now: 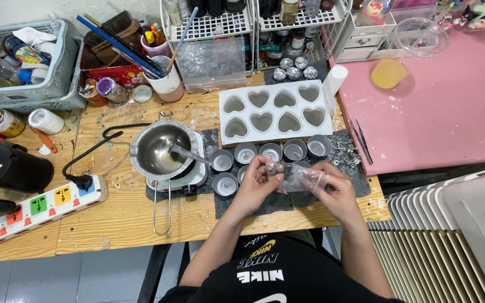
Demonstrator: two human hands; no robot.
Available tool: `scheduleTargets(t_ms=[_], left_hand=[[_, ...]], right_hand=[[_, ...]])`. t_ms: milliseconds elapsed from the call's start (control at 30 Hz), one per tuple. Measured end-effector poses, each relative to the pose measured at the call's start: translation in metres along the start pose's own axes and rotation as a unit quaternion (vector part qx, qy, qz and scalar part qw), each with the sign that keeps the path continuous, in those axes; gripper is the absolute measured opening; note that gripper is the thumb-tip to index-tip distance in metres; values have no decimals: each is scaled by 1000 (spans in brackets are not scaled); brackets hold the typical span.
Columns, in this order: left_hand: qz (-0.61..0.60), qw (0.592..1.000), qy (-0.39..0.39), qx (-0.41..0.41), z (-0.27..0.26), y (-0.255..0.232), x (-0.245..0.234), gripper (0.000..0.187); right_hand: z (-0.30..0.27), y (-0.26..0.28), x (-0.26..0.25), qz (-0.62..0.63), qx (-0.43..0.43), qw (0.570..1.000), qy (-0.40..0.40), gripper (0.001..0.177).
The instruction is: Placing candle wicks into small metal containers at a workshop bench.
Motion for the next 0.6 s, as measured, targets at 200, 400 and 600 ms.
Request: scheduleTargets(t_ms=[200, 400, 600], left_hand=[[65, 996, 49, -31, 0, -3, 14, 44], [190, 978, 72, 42, 26, -7, 37, 39], [363, 925, 96, 60, 32, -31, 79, 36]], right_hand=[[-6, -5, -14, 167, 81, 982, -29, 24], [33, -9, -81, -69, 91, 977, -179, 28], [86, -82, -107, -154, 51, 980, -111, 31]])
Point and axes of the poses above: each hand's wrist, its own z-axis towards the middle knuckle, its own x-axis out of the palm, y = z × x, the point moved 2 cm from there along z, towards the middle knuckle, and after that the axes turned 4 degrees about -z, right-handed, at the moved point
